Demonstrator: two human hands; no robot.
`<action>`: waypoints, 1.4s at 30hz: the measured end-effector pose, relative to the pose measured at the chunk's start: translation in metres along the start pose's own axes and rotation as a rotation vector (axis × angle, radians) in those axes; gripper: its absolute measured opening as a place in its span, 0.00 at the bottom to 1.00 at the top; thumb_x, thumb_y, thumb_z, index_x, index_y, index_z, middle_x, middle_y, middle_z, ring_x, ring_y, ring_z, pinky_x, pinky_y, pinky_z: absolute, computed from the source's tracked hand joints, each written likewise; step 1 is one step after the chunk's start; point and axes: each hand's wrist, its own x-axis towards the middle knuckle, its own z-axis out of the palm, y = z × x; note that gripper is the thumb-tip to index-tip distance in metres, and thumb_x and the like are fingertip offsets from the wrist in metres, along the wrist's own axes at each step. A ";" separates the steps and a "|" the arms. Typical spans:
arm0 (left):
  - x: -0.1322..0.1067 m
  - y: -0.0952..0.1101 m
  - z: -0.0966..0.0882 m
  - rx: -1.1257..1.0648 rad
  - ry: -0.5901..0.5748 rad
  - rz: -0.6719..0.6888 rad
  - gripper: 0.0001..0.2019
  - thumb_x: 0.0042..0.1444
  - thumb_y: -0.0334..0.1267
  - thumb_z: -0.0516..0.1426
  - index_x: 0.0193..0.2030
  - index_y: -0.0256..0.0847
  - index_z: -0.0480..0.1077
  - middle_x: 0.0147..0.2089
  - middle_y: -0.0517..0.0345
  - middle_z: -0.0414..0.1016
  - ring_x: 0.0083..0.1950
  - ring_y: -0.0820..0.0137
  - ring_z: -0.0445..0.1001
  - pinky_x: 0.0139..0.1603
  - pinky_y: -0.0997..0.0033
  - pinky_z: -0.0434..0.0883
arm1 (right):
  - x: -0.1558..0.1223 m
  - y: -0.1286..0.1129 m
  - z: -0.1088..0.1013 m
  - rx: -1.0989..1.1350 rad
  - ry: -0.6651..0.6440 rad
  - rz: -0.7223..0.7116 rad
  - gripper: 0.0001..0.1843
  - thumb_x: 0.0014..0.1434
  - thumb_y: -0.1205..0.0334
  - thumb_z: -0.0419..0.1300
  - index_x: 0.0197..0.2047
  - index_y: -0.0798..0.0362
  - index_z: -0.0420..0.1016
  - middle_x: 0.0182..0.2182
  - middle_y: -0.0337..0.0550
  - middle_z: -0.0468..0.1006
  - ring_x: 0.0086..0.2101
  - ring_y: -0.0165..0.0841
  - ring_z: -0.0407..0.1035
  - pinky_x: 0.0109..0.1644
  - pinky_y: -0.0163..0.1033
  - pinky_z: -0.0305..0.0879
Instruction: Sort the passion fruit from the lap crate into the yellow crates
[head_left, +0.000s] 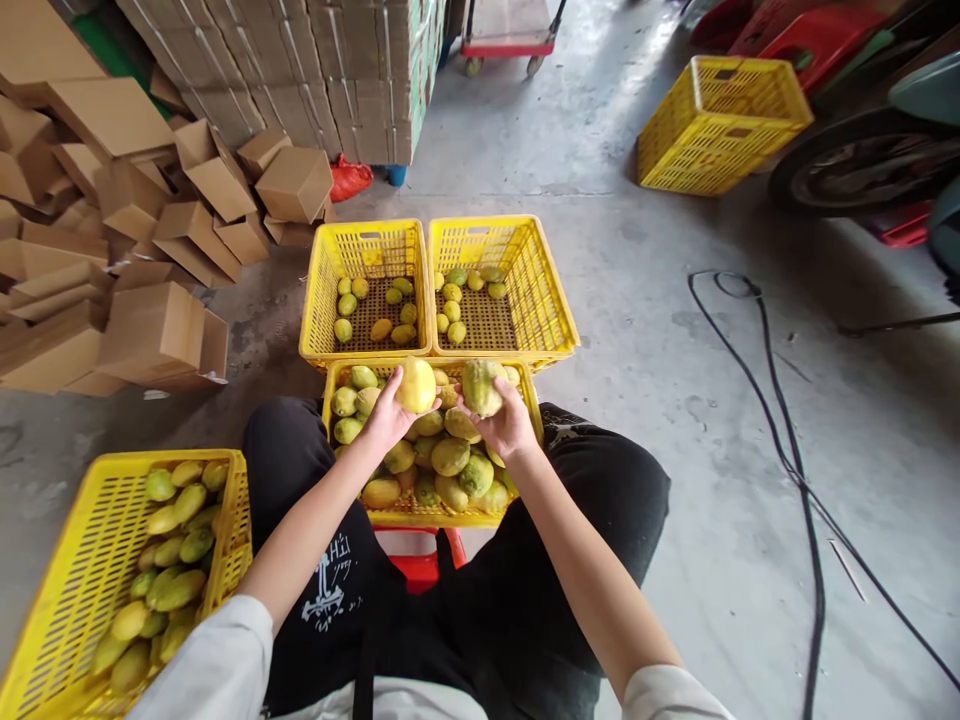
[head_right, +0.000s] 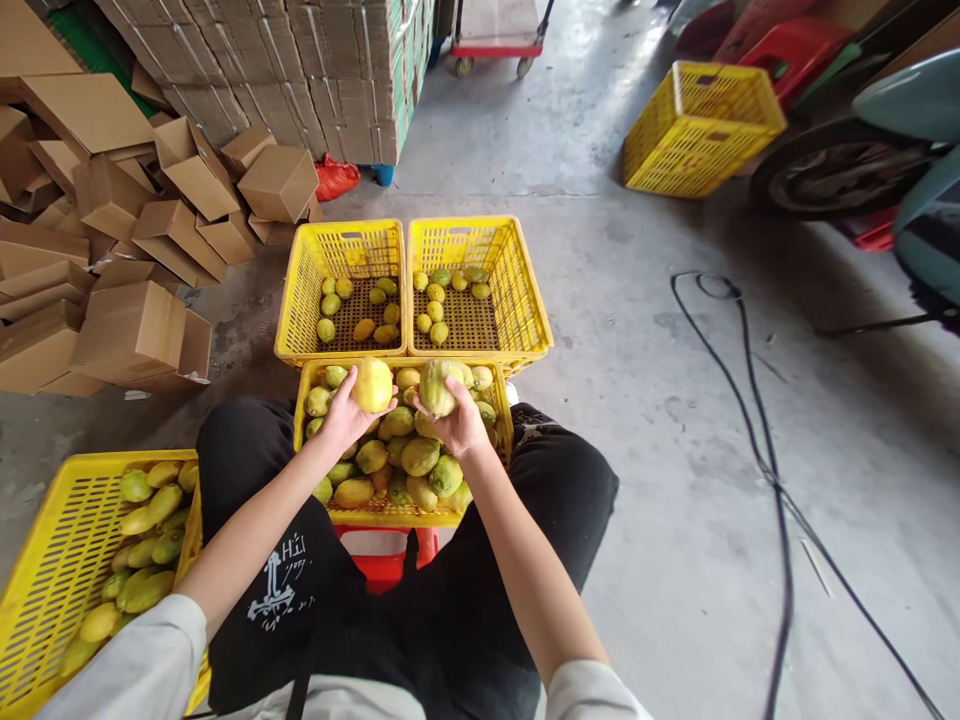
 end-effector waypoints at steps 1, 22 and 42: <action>0.000 -0.001 -0.001 0.023 -0.003 -0.001 0.15 0.53 0.46 0.57 0.44 0.38 0.70 0.38 0.52 0.75 0.43 0.62 0.75 0.45 0.60 0.72 | -0.001 0.000 -0.001 -0.001 -0.009 0.016 0.13 0.48 0.55 0.62 0.39 0.47 0.72 0.34 0.37 0.79 0.36 0.37 0.75 0.39 0.42 0.76; -0.003 -0.002 0.005 -0.055 -0.017 -0.037 0.16 0.54 0.46 0.52 0.42 0.36 0.70 0.40 0.47 0.76 0.47 0.57 0.73 0.48 0.55 0.71 | -0.003 0.002 0.004 0.033 -0.089 0.073 0.18 0.50 0.49 0.56 0.43 0.46 0.70 0.38 0.42 0.79 0.46 0.45 0.72 0.43 0.54 0.73; 0.006 -0.011 -0.007 0.064 0.028 -0.057 0.18 0.50 0.47 0.59 0.43 0.38 0.69 0.38 0.51 0.75 0.39 0.64 0.75 0.40 0.65 0.72 | -0.003 0.008 0.006 -0.073 -0.120 0.057 0.17 0.46 0.53 0.65 0.40 0.45 0.71 0.35 0.40 0.80 0.42 0.41 0.74 0.43 0.47 0.76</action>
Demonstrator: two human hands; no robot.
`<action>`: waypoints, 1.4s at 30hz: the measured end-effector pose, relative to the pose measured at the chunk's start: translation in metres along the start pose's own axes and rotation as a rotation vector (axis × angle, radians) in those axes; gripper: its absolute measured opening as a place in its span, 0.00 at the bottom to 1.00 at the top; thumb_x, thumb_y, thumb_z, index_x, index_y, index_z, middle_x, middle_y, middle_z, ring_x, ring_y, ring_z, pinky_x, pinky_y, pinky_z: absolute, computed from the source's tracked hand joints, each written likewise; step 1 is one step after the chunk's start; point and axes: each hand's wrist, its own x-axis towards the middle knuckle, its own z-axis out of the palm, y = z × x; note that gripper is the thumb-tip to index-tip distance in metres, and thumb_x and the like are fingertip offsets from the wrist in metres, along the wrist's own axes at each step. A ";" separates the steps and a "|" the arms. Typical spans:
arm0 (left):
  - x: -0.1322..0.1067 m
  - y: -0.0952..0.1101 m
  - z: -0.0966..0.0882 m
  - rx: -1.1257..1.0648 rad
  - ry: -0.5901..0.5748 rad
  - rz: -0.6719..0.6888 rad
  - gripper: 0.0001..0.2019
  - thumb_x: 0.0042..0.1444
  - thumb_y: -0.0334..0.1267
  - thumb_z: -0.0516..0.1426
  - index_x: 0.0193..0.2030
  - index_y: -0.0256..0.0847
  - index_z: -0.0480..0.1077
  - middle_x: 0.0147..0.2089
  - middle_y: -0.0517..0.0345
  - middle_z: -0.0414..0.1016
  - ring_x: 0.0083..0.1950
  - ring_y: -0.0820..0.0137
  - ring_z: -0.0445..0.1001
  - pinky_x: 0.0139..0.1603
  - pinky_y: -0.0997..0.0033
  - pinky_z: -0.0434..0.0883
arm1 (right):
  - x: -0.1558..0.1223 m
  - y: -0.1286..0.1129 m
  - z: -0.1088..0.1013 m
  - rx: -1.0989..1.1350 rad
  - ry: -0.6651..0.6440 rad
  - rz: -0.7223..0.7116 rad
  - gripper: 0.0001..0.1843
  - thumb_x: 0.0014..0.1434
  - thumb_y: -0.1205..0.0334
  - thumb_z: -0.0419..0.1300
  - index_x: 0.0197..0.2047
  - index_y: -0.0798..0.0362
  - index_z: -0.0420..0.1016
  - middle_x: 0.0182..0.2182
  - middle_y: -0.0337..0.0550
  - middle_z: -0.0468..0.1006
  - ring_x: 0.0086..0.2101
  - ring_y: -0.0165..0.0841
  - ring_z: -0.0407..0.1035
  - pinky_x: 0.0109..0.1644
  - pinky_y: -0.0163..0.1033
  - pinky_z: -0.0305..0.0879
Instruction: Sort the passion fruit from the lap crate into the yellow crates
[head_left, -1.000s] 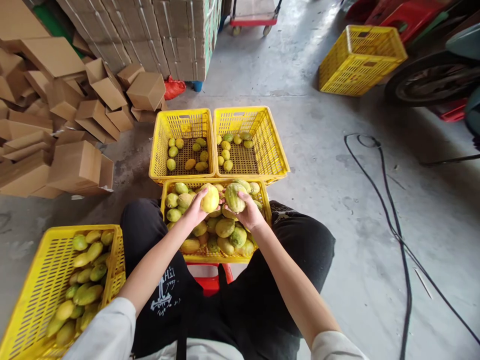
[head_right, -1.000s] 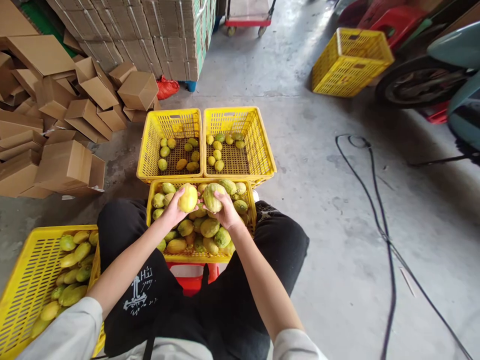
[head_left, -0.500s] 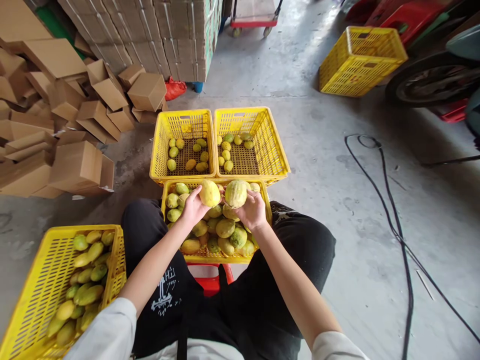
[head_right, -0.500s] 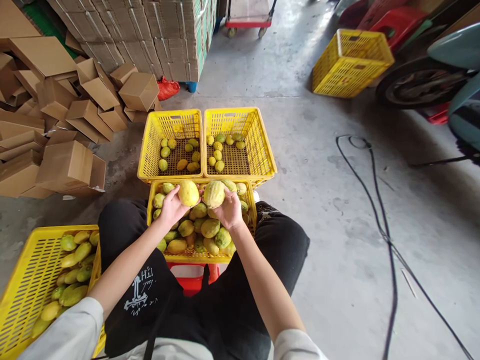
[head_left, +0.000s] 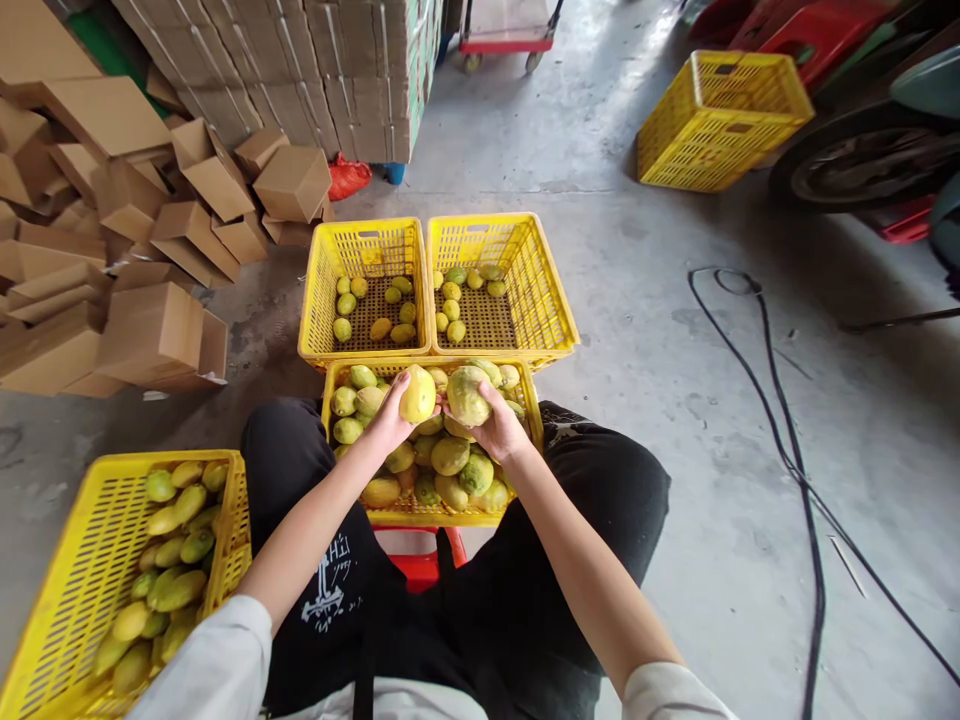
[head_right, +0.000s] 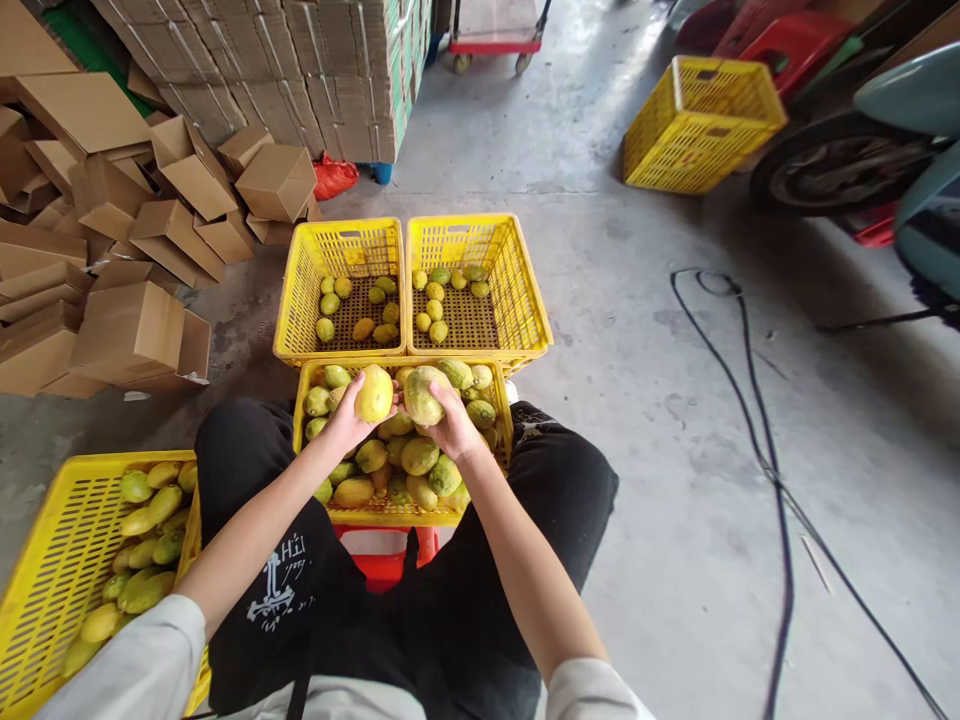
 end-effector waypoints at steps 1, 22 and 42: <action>0.000 0.000 0.000 0.006 -0.007 0.002 0.17 0.50 0.47 0.59 0.43 0.38 0.69 0.38 0.51 0.75 0.39 0.64 0.75 0.40 0.65 0.72 | 0.000 -0.001 0.001 0.007 -0.001 0.003 0.17 0.46 0.52 0.64 0.40 0.45 0.71 0.35 0.40 0.80 0.42 0.41 0.74 0.44 0.47 0.75; -0.009 0.009 0.008 -0.019 -0.043 -0.017 0.13 0.55 0.43 0.55 0.42 0.37 0.69 0.37 0.50 0.75 0.41 0.60 0.75 0.37 0.63 0.74 | 0.001 -0.001 -0.003 -0.029 -0.001 -0.063 0.24 0.47 0.57 0.66 0.48 0.42 0.68 0.41 0.36 0.78 0.39 0.36 0.74 0.41 0.43 0.75; -0.011 0.011 0.008 -0.119 0.019 0.030 0.11 0.54 0.40 0.52 0.39 0.38 0.70 0.40 0.50 0.76 0.47 0.58 0.74 0.48 0.53 0.71 | 0.003 -0.005 -0.002 0.042 -0.008 0.010 0.14 0.53 0.54 0.57 0.43 0.48 0.71 0.41 0.41 0.79 0.47 0.39 0.71 0.47 0.45 0.73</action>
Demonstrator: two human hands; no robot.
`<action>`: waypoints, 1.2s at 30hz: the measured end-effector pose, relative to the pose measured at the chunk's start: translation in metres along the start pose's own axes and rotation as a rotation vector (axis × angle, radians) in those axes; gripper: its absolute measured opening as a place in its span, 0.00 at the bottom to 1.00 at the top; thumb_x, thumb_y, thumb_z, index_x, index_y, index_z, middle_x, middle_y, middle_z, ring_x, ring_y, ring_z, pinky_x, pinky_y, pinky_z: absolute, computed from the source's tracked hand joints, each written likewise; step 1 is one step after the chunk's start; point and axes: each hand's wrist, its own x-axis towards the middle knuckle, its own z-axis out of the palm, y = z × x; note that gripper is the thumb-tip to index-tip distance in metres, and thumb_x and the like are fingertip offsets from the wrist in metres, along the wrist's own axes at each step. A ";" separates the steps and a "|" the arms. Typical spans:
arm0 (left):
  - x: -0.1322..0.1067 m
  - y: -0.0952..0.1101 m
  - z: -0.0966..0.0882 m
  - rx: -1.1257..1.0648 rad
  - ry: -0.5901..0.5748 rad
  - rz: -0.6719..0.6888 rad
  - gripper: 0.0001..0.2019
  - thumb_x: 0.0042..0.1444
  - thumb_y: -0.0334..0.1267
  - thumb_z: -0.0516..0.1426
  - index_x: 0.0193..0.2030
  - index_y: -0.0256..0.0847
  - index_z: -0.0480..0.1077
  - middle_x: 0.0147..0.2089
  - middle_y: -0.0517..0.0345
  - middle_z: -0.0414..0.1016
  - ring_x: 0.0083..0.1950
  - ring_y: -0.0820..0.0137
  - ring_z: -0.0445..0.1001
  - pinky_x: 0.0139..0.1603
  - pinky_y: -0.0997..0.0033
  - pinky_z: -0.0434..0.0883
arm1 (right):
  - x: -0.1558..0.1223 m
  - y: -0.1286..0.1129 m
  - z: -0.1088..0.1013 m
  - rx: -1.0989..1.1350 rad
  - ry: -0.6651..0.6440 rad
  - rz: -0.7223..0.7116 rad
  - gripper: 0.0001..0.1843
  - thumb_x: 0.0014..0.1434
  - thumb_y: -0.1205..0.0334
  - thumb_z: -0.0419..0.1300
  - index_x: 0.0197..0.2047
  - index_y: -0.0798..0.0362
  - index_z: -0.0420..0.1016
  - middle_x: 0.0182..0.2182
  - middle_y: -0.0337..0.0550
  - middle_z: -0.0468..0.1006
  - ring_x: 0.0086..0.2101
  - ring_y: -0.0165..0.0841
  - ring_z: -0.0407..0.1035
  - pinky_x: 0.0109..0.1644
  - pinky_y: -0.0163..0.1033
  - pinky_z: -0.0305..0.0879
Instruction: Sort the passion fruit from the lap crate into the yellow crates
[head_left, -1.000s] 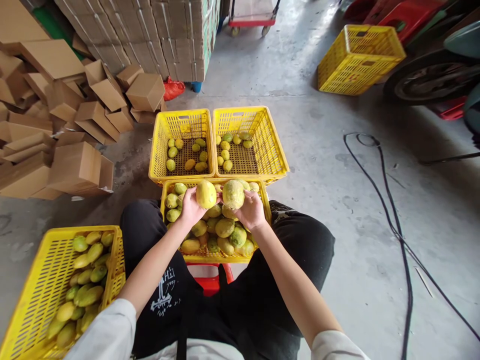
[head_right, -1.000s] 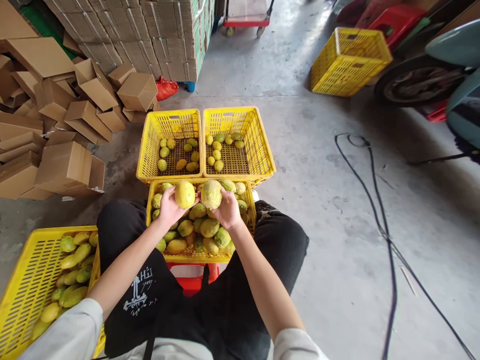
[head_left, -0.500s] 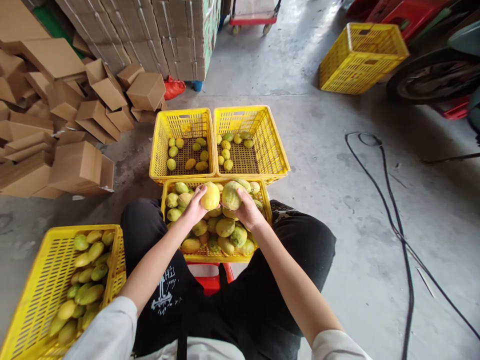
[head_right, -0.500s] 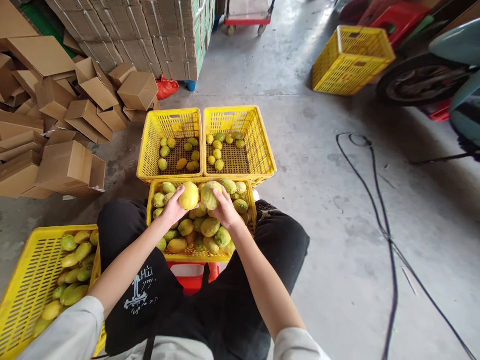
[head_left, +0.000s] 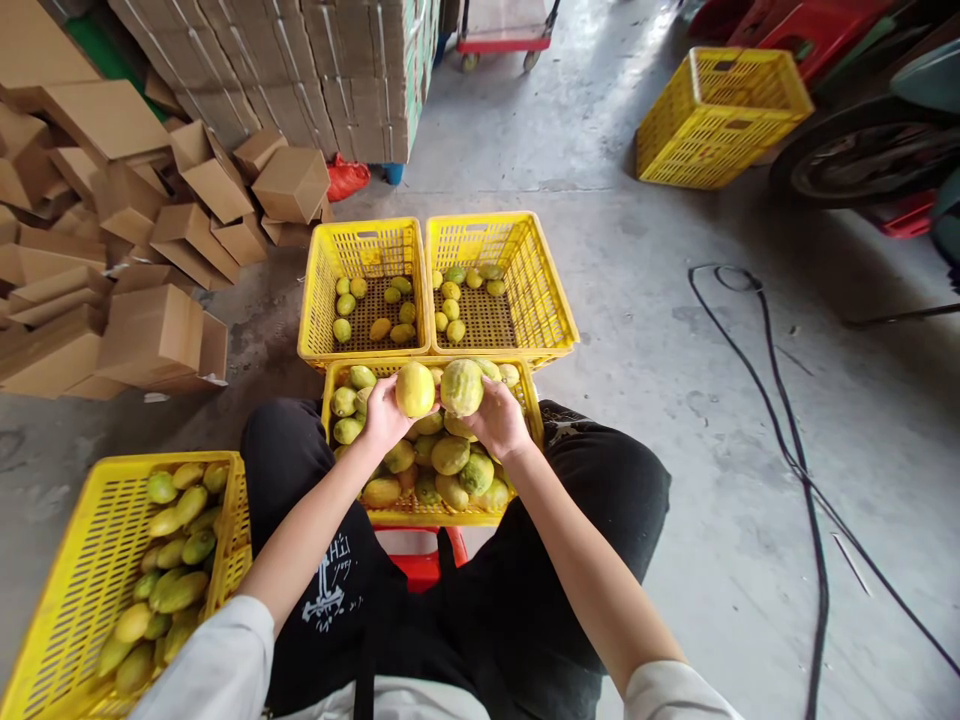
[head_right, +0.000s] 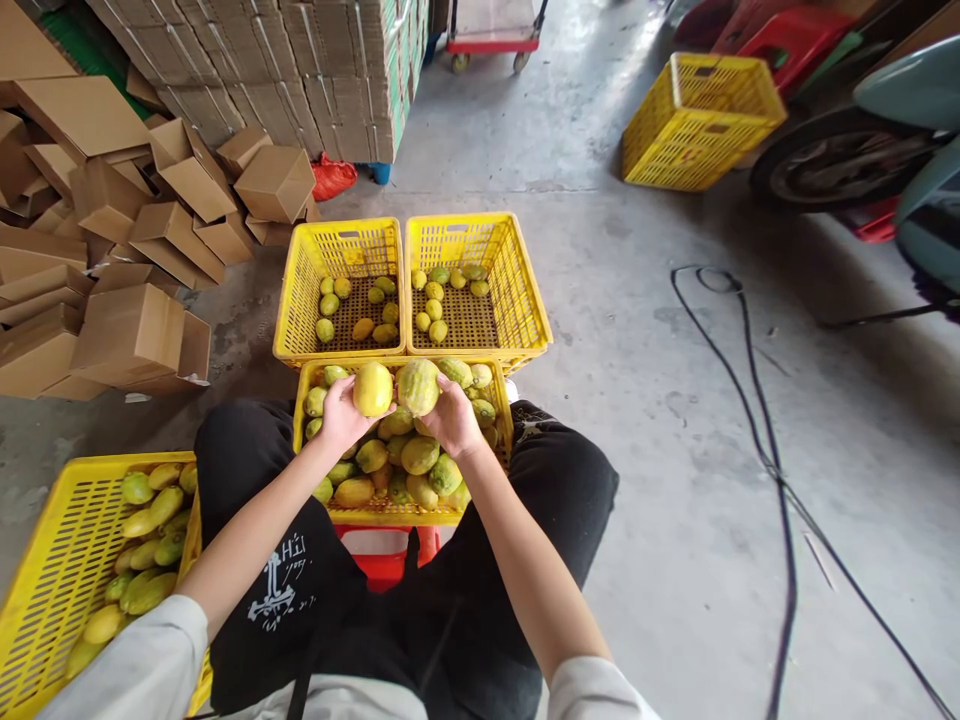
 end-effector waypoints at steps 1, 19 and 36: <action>0.000 0.000 0.000 -0.011 -0.032 0.003 0.12 0.55 0.41 0.51 0.40 0.38 0.70 0.41 0.49 0.76 0.49 0.58 0.73 0.49 0.52 0.70 | 0.000 0.000 0.000 0.003 -0.002 -0.013 0.15 0.53 0.53 0.57 0.43 0.48 0.71 0.41 0.41 0.79 0.47 0.39 0.71 0.47 0.44 0.73; 0.000 -0.004 -0.001 0.130 -0.084 -0.046 0.16 0.51 0.42 0.58 0.46 0.40 0.69 0.44 0.50 0.75 0.43 0.62 0.74 0.42 0.62 0.73 | -0.004 0.000 0.001 -0.016 -0.021 0.035 0.17 0.50 0.53 0.61 0.44 0.46 0.69 0.37 0.40 0.80 0.39 0.39 0.75 0.41 0.47 0.75; -0.001 0.004 -0.002 -0.002 -0.102 0.027 0.15 0.57 0.46 0.53 0.44 0.38 0.70 0.42 0.50 0.76 0.48 0.60 0.74 0.40 0.66 0.73 | -0.005 -0.007 0.000 0.035 0.024 0.022 0.16 0.52 0.52 0.59 0.43 0.48 0.72 0.35 0.39 0.80 0.36 0.35 0.75 0.38 0.41 0.76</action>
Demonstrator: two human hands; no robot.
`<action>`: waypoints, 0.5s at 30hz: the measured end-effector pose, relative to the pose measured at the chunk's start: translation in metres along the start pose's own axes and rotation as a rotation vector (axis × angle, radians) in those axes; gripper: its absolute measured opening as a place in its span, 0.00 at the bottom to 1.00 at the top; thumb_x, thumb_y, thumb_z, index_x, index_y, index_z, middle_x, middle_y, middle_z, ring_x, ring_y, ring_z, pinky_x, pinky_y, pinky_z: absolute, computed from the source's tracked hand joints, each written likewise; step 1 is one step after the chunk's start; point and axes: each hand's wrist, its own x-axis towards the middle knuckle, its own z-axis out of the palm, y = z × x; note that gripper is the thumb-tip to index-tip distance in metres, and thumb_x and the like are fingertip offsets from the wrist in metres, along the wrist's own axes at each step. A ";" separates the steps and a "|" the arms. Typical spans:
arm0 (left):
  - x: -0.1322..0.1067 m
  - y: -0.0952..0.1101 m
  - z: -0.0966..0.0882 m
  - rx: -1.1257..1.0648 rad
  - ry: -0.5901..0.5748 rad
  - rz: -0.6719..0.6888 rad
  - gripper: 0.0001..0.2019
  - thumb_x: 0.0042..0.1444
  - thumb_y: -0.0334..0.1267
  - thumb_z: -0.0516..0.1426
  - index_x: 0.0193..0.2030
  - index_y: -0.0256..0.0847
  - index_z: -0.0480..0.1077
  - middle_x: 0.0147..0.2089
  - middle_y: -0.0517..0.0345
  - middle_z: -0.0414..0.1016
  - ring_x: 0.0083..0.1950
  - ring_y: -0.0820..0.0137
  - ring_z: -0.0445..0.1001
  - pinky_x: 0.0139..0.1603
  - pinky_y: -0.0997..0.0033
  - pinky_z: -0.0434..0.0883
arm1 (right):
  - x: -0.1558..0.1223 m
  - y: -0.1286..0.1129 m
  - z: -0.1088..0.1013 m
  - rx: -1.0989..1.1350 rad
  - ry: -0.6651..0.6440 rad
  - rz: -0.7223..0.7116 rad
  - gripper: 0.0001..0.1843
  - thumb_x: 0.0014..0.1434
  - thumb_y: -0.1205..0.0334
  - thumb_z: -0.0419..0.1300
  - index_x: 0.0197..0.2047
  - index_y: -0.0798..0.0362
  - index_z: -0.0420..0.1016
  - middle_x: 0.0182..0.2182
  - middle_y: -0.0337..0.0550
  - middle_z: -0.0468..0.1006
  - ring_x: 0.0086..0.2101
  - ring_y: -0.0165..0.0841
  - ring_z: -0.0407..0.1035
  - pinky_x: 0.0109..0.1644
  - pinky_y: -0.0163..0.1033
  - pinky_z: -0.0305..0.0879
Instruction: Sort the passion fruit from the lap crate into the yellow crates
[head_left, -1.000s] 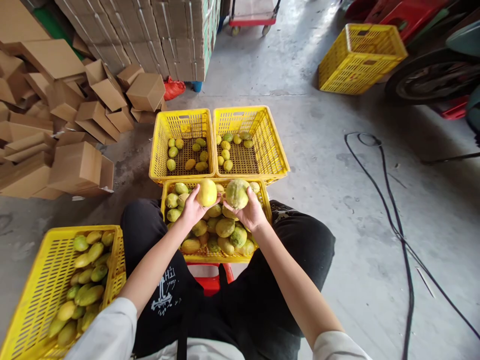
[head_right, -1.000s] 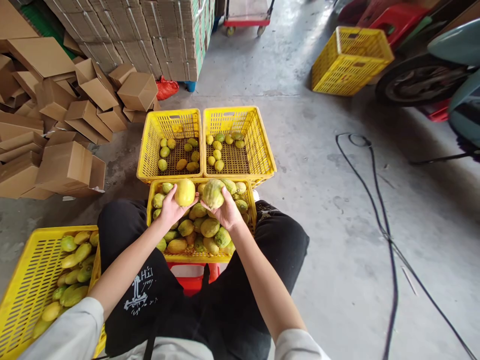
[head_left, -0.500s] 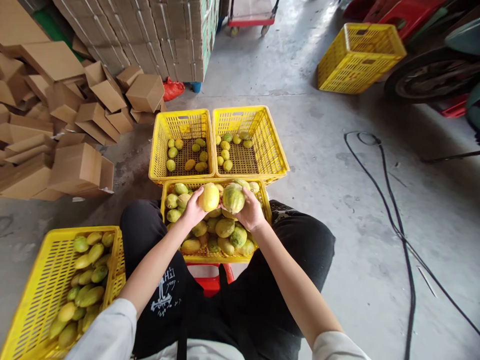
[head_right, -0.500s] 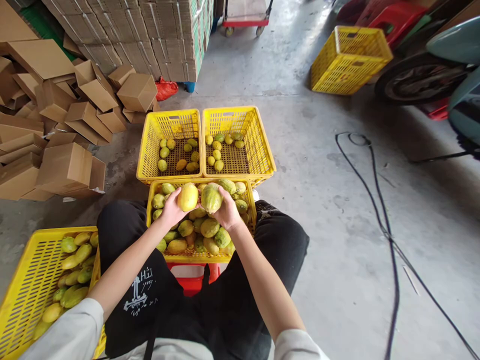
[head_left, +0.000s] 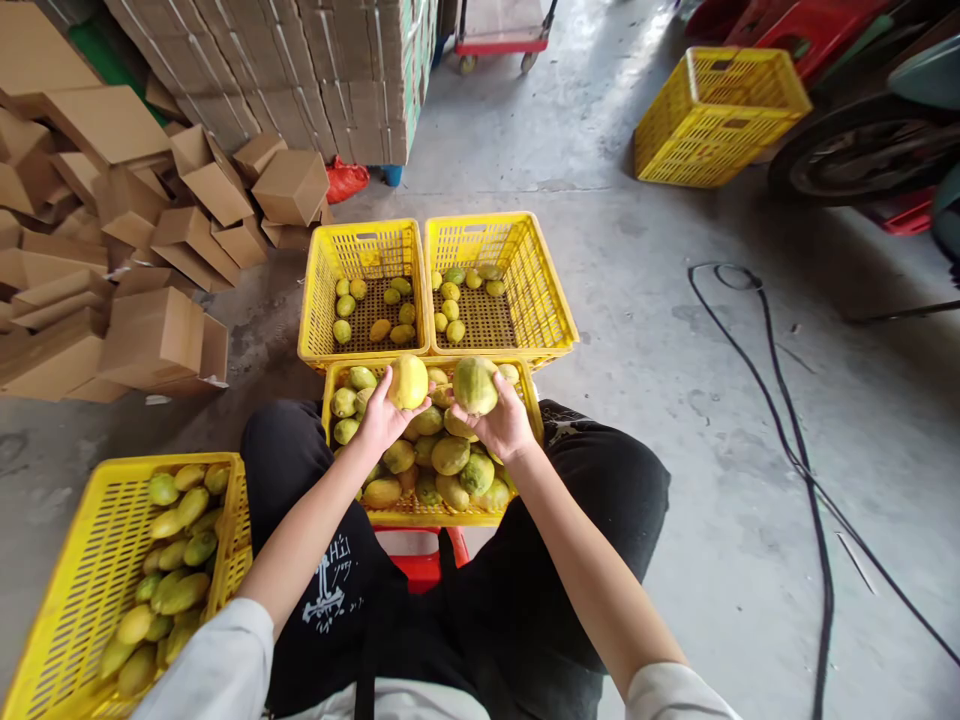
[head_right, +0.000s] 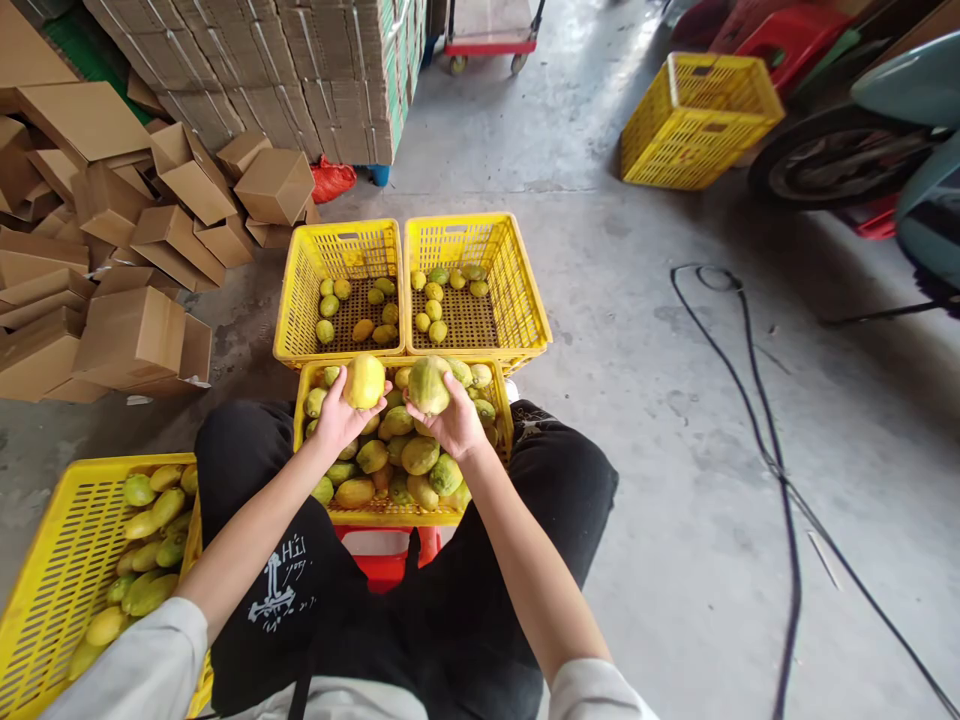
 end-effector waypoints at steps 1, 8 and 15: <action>0.000 -0.001 0.000 0.016 0.004 -0.016 0.15 0.57 0.45 0.54 0.45 0.38 0.70 0.43 0.50 0.76 0.48 0.60 0.74 0.41 0.65 0.73 | 0.000 0.002 -0.001 -0.003 0.005 0.016 0.15 0.52 0.54 0.60 0.43 0.47 0.71 0.35 0.38 0.80 0.35 0.34 0.75 0.36 0.39 0.76; 0.000 -0.009 0.002 0.040 0.024 -0.018 0.15 0.51 0.34 0.59 0.47 0.46 0.65 0.45 0.56 0.75 0.48 0.63 0.74 0.50 0.56 0.70 | 0.001 0.007 -0.001 -0.062 -0.015 0.059 0.15 0.52 0.55 0.59 0.44 0.48 0.70 0.37 0.41 0.80 0.40 0.38 0.74 0.37 0.43 0.76; 0.001 -0.005 0.001 -0.023 -0.029 -0.035 0.10 0.55 0.39 0.52 0.43 0.39 0.68 0.44 0.50 0.75 0.49 0.59 0.73 0.50 0.54 0.70 | 0.000 0.004 -0.001 0.019 -0.014 0.050 0.18 0.52 0.51 0.54 0.44 0.48 0.70 0.38 0.43 0.80 0.44 0.44 0.73 0.42 0.53 0.74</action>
